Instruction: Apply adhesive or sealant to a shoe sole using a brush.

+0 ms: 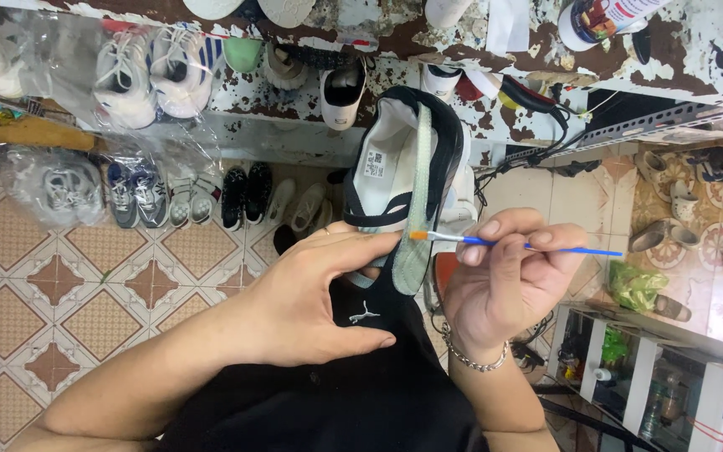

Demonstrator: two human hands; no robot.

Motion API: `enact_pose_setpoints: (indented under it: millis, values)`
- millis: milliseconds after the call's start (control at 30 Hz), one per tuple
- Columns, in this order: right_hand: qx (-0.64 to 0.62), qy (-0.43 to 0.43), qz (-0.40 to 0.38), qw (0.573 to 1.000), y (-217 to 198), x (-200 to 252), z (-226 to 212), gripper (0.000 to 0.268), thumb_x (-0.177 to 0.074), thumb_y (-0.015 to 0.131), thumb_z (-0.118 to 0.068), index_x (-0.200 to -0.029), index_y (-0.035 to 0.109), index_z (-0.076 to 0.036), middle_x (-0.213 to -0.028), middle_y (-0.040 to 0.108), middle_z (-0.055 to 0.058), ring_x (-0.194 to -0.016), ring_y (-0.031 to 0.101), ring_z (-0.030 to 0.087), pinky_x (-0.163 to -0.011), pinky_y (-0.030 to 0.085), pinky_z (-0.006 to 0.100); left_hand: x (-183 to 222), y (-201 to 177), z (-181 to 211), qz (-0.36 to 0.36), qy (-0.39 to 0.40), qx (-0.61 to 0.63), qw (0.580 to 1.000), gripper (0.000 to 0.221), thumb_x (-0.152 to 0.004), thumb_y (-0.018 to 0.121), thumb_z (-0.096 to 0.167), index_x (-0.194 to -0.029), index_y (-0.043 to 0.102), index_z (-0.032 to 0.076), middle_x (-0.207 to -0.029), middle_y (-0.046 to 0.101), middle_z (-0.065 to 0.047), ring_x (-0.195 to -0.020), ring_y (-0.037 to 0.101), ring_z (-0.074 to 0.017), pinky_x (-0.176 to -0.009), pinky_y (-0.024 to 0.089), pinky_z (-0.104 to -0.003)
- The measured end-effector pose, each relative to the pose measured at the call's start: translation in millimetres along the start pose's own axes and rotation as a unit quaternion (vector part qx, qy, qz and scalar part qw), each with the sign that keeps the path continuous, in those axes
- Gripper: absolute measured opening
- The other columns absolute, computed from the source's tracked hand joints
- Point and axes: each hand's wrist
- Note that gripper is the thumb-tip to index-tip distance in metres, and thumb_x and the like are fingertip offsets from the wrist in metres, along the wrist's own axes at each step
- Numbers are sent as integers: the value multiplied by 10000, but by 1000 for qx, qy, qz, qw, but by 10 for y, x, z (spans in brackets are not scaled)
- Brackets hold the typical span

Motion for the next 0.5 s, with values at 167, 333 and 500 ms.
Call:
enact_pose_setpoints:
  millis: [167, 333, 500]
  values:
    - [8, -1, -13, 1000, 34, 13, 34, 195, -1149, 583, -38, -1169, 395, -85, -1004, 594, 177, -718, 565, 137, -678, 539, 212, 12, -33, 3, 6, -4, 1, 1000, 908, -704, 919, 257, -1466, 522, -40, -1113, 679, -121, -1002, 643, -231, -910, 537, -339]
    - [-7, -24, -24, 999, 65, 28, 16, 210, -1161, 588, -18, -1154, 389, -84, -1007, 595, 173, -725, 568, 144, -693, 537, 202, 34, -66, -10, 16, 0, -2, 1000, 902, -705, 920, 248, -1465, 528, -37, -1115, 684, -115, -1004, 635, -231, -914, 533, -339]
    - [17, -32, -27, 999, 79, 6, 87, 208, -1129, 585, -21, -1140, 388, -84, -1017, 605, 190, -691, 574, 140, -695, 556, 225, 59, -73, -39, 24, 3, 0, 1000, 886, -703, 921, 249, -1453, 542, -31, -1127, 687, -112, -1015, 642, -229, -923, 540, -335]
Point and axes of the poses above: each hand's wrist, its own x-axis away from the middle knuckle, its own y-axis out of the palm, z = x × y
